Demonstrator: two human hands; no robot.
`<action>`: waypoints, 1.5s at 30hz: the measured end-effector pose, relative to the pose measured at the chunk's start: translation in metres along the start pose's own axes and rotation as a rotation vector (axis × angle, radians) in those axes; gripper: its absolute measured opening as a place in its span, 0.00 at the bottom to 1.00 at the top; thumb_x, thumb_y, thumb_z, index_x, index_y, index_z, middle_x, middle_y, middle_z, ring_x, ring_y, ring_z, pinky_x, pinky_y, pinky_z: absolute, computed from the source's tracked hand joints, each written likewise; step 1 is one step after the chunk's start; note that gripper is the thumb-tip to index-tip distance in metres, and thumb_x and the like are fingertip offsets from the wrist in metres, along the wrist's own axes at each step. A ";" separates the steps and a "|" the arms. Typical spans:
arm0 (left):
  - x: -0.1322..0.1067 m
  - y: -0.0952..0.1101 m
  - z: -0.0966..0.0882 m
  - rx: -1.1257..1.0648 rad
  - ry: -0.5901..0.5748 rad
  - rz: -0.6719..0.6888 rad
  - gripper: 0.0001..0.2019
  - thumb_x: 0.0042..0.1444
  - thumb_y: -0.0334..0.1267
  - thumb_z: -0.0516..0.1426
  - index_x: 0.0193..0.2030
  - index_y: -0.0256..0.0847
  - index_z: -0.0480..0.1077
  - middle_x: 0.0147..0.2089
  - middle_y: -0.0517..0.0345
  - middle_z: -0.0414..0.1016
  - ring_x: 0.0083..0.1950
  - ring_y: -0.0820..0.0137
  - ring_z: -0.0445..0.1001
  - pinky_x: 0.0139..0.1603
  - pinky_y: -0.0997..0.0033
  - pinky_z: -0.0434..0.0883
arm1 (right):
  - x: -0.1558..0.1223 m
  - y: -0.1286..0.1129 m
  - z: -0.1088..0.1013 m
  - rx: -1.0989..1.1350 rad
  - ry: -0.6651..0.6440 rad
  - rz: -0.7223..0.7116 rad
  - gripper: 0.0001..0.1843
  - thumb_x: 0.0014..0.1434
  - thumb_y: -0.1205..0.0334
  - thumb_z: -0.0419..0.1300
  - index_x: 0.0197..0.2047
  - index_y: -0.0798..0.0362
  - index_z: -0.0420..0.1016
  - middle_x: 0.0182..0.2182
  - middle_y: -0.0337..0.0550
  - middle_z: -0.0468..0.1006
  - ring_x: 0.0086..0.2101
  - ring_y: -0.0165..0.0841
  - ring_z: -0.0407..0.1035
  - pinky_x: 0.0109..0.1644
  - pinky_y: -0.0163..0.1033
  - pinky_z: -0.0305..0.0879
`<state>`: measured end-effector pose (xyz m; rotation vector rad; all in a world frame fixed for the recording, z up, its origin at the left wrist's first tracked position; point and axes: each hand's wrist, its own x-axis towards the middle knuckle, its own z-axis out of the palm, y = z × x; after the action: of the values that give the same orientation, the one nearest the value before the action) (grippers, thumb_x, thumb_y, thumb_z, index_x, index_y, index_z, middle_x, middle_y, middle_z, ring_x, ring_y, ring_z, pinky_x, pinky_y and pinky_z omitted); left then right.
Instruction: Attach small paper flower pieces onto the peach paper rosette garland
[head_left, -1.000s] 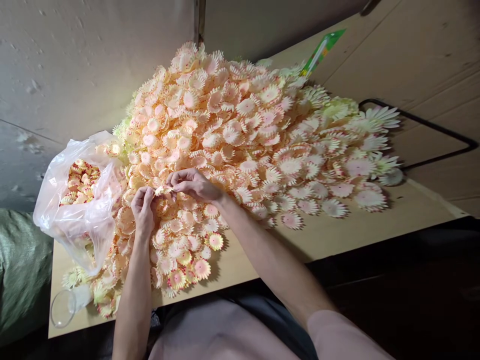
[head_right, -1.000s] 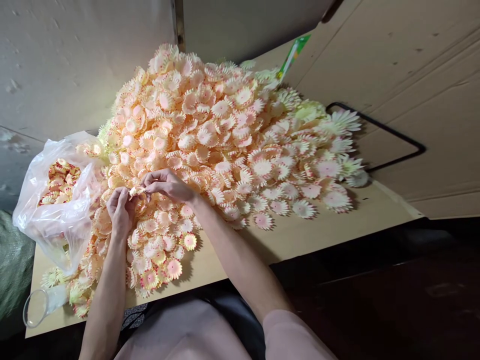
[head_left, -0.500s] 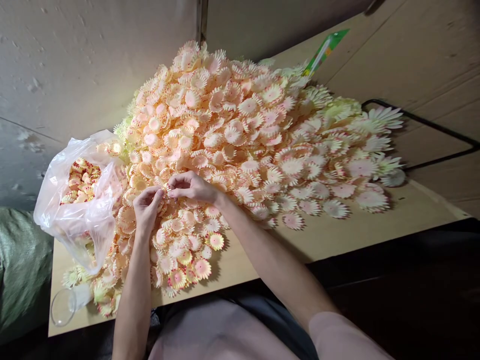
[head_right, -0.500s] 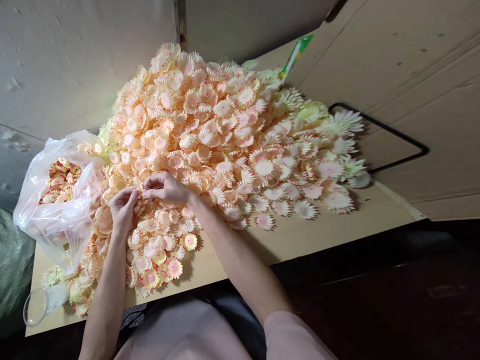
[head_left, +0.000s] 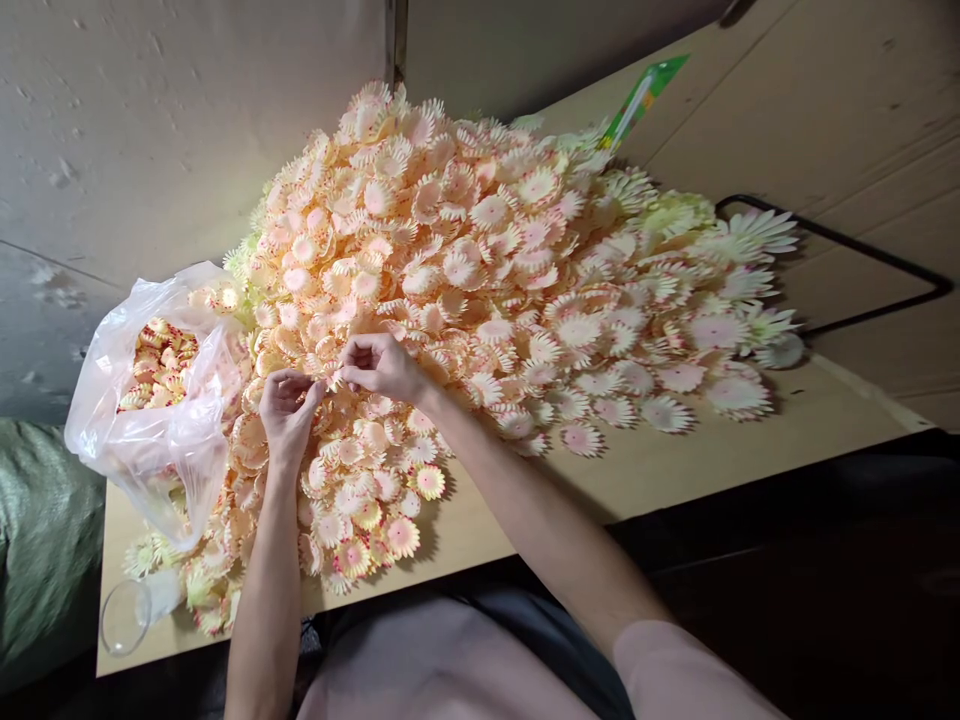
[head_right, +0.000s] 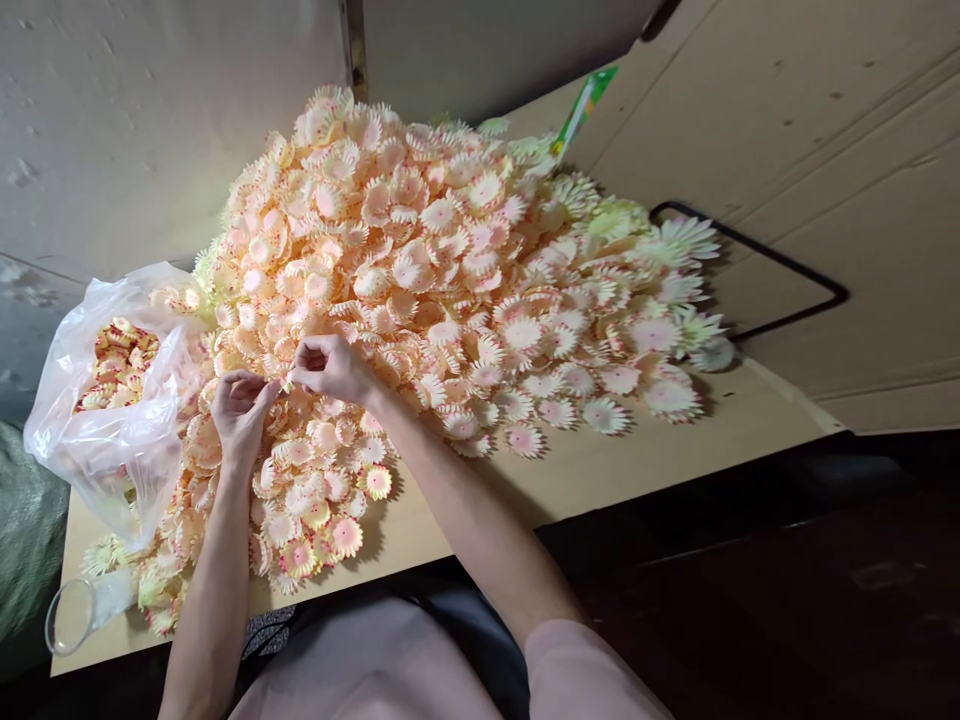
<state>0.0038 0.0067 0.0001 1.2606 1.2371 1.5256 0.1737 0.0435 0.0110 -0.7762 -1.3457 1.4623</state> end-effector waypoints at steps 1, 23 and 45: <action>0.000 0.000 0.000 -0.005 -0.004 0.008 0.14 0.45 0.38 0.68 0.35 0.41 0.69 0.32 0.63 0.75 0.31 0.75 0.76 0.37 0.74 0.75 | 0.000 0.000 0.001 -0.011 0.019 -0.013 0.10 0.44 0.66 0.65 0.25 0.54 0.65 0.20 0.32 0.70 0.21 0.25 0.65 0.27 0.31 0.63; -0.005 0.009 0.004 -0.003 -0.152 0.009 0.16 0.45 0.39 0.69 0.32 0.40 0.65 0.28 0.66 0.64 0.24 0.82 0.65 0.26 0.83 0.66 | -0.004 0.004 0.004 -0.406 0.005 -0.364 0.09 0.49 0.70 0.60 0.36 0.55 0.68 0.23 0.32 0.67 0.23 0.24 0.60 0.28 0.30 0.59; 0.003 -0.007 -0.006 -0.056 0.076 0.076 0.15 0.47 0.40 0.68 0.33 0.42 0.65 0.31 0.65 0.63 0.28 0.81 0.64 0.31 0.82 0.67 | 0.004 -0.014 -0.023 -0.641 0.510 -0.442 0.12 0.59 0.52 0.62 0.34 0.52 0.69 0.26 0.39 0.70 0.27 0.29 0.63 0.38 0.39 0.69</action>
<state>-0.0026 0.0097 -0.0063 1.2352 1.1975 1.6647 0.1966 0.0542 0.0210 -1.0766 -1.4582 0.4278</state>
